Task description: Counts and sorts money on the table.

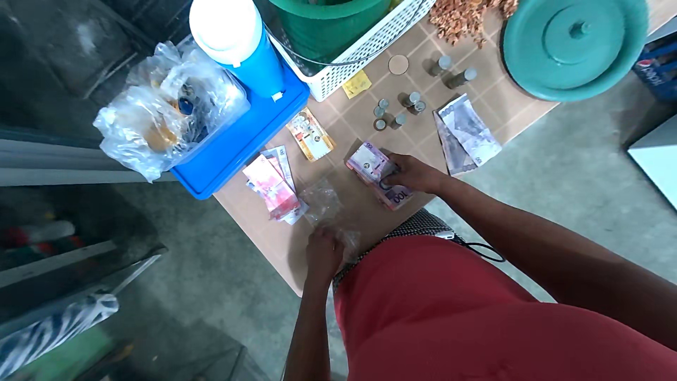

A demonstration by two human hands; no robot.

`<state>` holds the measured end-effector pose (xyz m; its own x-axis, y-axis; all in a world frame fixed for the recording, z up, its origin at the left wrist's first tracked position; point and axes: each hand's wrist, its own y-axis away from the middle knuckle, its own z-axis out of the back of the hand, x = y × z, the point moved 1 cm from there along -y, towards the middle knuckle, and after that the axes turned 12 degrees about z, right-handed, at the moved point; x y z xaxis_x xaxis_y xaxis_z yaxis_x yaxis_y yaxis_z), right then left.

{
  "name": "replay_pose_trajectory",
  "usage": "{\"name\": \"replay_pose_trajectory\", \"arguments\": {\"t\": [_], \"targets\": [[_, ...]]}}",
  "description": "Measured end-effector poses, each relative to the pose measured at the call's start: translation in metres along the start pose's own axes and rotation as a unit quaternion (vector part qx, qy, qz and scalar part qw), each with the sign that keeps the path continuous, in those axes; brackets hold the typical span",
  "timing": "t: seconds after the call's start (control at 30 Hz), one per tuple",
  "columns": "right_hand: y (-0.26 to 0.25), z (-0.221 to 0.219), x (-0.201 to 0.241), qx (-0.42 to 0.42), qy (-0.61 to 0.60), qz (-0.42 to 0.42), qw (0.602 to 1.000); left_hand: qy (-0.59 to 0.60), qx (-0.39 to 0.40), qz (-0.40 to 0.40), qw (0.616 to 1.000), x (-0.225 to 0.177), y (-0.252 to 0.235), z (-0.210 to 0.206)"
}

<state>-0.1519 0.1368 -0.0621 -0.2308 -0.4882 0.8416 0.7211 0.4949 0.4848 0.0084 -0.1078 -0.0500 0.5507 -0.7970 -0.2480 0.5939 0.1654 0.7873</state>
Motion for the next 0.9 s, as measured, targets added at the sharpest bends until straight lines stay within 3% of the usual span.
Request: {"name": "replay_pose_trajectory", "arguments": {"t": [0.9], "targets": [[-0.0018, 0.0020, 0.0011, 0.006, -0.007, 0.001, 1.000, 0.011, 0.003, 0.011, 1.000, -0.0007, -0.0018, 0.0026]]}}
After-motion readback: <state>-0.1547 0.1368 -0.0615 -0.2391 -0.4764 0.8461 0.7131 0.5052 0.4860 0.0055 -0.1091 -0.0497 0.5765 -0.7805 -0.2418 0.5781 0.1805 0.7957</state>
